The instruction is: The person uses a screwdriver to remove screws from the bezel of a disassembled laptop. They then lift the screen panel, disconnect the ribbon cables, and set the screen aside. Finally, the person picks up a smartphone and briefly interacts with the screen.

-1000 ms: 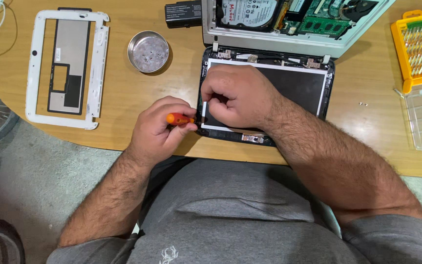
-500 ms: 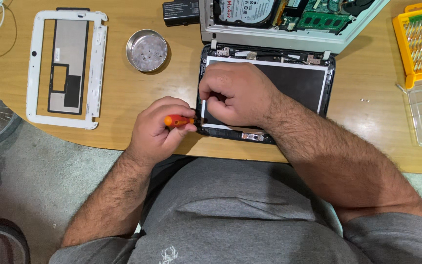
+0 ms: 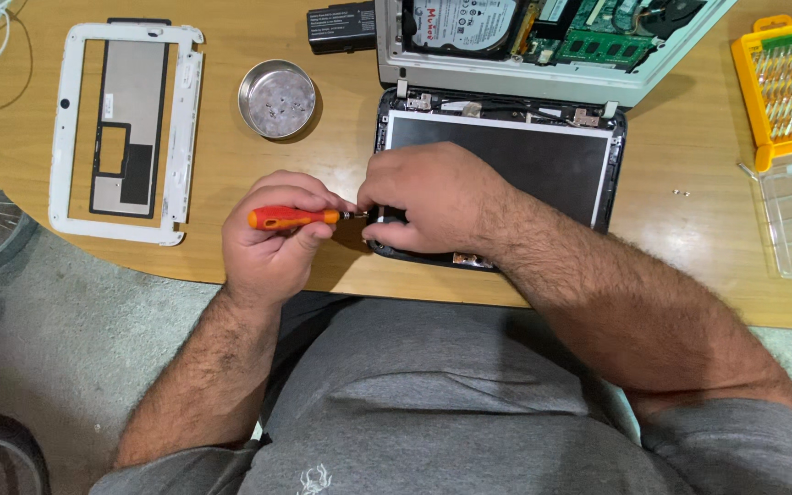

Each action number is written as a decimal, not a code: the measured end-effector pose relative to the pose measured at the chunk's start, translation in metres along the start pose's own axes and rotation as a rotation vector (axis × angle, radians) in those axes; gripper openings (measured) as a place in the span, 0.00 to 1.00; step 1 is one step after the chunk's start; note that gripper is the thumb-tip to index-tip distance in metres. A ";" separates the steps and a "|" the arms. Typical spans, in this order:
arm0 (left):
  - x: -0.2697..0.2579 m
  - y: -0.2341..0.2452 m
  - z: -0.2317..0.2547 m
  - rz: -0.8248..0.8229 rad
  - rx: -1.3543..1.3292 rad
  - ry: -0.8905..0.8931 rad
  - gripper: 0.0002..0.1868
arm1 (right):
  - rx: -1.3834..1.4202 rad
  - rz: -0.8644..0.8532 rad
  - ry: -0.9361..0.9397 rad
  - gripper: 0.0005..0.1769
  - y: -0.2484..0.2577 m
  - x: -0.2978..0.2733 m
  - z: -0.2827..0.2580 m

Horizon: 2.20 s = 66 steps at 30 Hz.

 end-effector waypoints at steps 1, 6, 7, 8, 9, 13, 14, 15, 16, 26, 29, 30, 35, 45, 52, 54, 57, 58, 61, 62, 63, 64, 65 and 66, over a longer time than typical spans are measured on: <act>0.000 0.000 0.000 -0.002 -0.001 -0.002 0.14 | -0.003 0.001 -0.001 0.11 -0.002 0.000 0.001; 0.002 -0.002 0.003 -0.002 0.034 -0.002 0.15 | -0.028 0.044 0.003 0.11 -0.011 -0.003 0.007; 0.001 -0.001 0.003 -0.011 0.017 -0.004 0.15 | -0.039 0.042 -0.013 0.11 -0.011 -0.002 0.008; 0.000 -0.001 0.003 0.009 0.035 0.016 0.16 | -0.024 0.049 0.008 0.10 -0.010 -0.002 0.008; 0.000 -0.001 0.002 0.029 0.054 0.035 0.16 | -0.010 0.056 0.029 0.09 -0.008 -0.002 0.008; -0.005 0.002 -0.005 0.007 0.032 0.050 0.16 | -0.021 0.084 0.035 0.10 -0.008 -0.003 0.009; -0.006 0.001 -0.002 0.001 0.090 0.086 0.14 | -0.034 0.019 0.015 0.09 -0.010 0.000 0.009; -0.007 0.001 0.002 -0.005 0.148 0.122 0.13 | -0.046 -0.047 -0.004 0.10 -0.013 0.002 0.010; -0.008 0.001 0.000 -0.010 0.146 0.119 0.13 | -0.049 -0.043 -0.007 0.10 -0.015 0.001 0.011; -0.010 0.005 -0.005 0.007 0.142 0.146 0.14 | -0.105 0.049 -0.059 0.10 -0.017 0.004 0.005; -0.009 0.004 -0.004 0.000 0.143 0.142 0.13 | -0.081 0.016 -0.106 0.11 -0.016 0.006 0.005; -0.009 0.003 -0.004 -0.005 0.139 0.138 0.13 | -0.085 0.008 -0.107 0.11 -0.016 0.006 0.005; -0.010 0.004 -0.005 0.008 0.138 0.144 0.13 | -0.113 0.055 -0.085 0.10 -0.024 0.004 0.009; -0.012 0.009 -0.010 0.059 0.042 0.157 0.11 | -0.183 -0.269 -0.359 0.11 0.047 0.000 -0.008; -0.015 0.012 -0.011 0.091 0.032 0.193 0.11 | -0.406 0.399 -0.262 0.07 0.127 -0.161 -0.023; -0.015 0.013 -0.013 0.060 0.107 0.221 0.12 | -0.490 0.344 -0.552 0.06 0.136 -0.204 -0.019; -0.012 0.011 -0.009 0.013 0.151 0.220 0.11 | -0.685 0.240 -0.732 0.04 0.121 -0.255 -0.004; -0.012 0.011 -0.010 0.013 0.139 0.221 0.11 | -0.693 0.233 -0.736 0.04 0.118 -0.254 -0.006; -0.013 0.009 -0.010 -0.002 0.210 0.207 0.10 | -0.617 0.154 -0.942 0.09 0.104 -0.259 -0.001; -0.013 0.010 -0.009 -0.001 0.205 0.216 0.11 | -0.643 0.118 -0.995 0.10 0.099 -0.261 0.003; -0.013 0.010 -0.008 0.001 0.200 0.224 0.11 | -0.669 0.081 -1.047 0.11 0.094 -0.262 0.007; -0.013 0.010 -0.008 0.006 0.204 0.224 0.11 | -0.666 0.081 -1.041 0.11 0.092 -0.262 0.010; -0.012 0.010 -0.008 0.004 0.199 0.219 0.11 | -0.695 0.057 -1.093 0.12 0.091 -0.262 0.012; -0.011 0.011 -0.007 0.002 0.197 0.214 0.10 | -0.722 0.034 -1.142 0.12 0.090 -0.262 0.015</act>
Point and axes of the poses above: each hand's wrist, its own x-axis towards the middle knuckle, its own y-axis out of the back of the hand, z = x × y, the point moved 3 cm from there along x, towards the middle knuckle, and after that the axes turned 7 degrees about y, right-handed, at the moved point
